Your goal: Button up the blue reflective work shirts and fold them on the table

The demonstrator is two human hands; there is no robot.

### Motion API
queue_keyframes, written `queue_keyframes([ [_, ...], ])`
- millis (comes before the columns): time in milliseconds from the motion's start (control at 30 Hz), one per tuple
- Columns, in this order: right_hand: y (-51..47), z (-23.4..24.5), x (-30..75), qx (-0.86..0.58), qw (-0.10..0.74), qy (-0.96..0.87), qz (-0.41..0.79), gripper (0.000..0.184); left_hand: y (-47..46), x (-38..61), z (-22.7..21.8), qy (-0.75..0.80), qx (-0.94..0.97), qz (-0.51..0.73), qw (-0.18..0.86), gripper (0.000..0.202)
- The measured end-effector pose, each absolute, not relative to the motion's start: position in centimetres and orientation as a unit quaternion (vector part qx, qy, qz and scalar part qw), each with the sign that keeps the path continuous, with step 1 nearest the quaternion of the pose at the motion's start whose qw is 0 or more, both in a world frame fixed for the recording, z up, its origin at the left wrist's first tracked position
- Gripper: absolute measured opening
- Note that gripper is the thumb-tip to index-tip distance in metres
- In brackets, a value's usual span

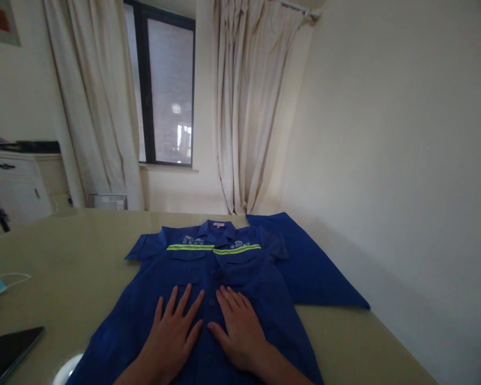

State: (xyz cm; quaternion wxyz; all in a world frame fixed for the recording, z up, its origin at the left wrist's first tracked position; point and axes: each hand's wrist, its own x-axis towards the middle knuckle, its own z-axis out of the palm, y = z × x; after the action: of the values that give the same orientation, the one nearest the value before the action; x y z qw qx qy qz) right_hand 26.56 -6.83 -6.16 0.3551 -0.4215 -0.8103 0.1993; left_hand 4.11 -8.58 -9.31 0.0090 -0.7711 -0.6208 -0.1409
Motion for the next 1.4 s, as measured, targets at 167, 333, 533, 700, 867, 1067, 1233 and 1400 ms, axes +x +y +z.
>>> queue_keyframes([
  [167, -6.0, -2.7, 25.0, -0.518, 0.307, -0.789, 0.124, 0.031, -11.9, 4.9, -9.3, -0.610, -0.783, -0.122, -0.022, 0.059],
  [333, -2.5, -2.6, 21.3, -0.633, 0.235, -0.731, 0.093, 0.033, -11.5, 6.3, -5.4, -0.631, -0.774, -0.039, -0.021, 0.056],
  [533, -0.7, -5.4, 20.8, -0.621, 0.340, -0.682, 0.180, 0.023, -5.0, 8.4, -1.7, -0.685, -0.727, -0.019, 0.037, 0.037],
  [700, 0.6, -6.7, 22.5, -0.536, 0.494, -0.616, 0.299, 0.027, -1.6, 8.6, -3.8, -0.645, -0.753, -0.125, 0.034, 0.037],
  [867, 1.2, -7.0, 22.1, -0.523, 0.568, -0.567, 0.286, 0.031, -1.0, 7.4, -5.4, -0.563, -0.800, -0.199, -0.058, 0.026],
  [1067, 1.8, -7.0, 22.1, -0.463, 0.588, -0.547, 0.375, 0.027, 0.1, 7.0, -5.7, -0.609, -0.748, -0.230, -0.133, 0.015],
  [1233, 2.0, -7.5, 22.4, -0.445, 0.598, -0.524, 0.412, 0.032, -0.1, 7.1, -5.7, -0.600, -0.745, -0.256, -0.140, 0.013],
  [1400, 2.0, -7.4, 22.4, -0.427, 0.604, -0.501, 0.449, 0.038, -0.5, 7.1, -5.8, -0.605, -0.732, -0.279, -0.144, 0.013],
])
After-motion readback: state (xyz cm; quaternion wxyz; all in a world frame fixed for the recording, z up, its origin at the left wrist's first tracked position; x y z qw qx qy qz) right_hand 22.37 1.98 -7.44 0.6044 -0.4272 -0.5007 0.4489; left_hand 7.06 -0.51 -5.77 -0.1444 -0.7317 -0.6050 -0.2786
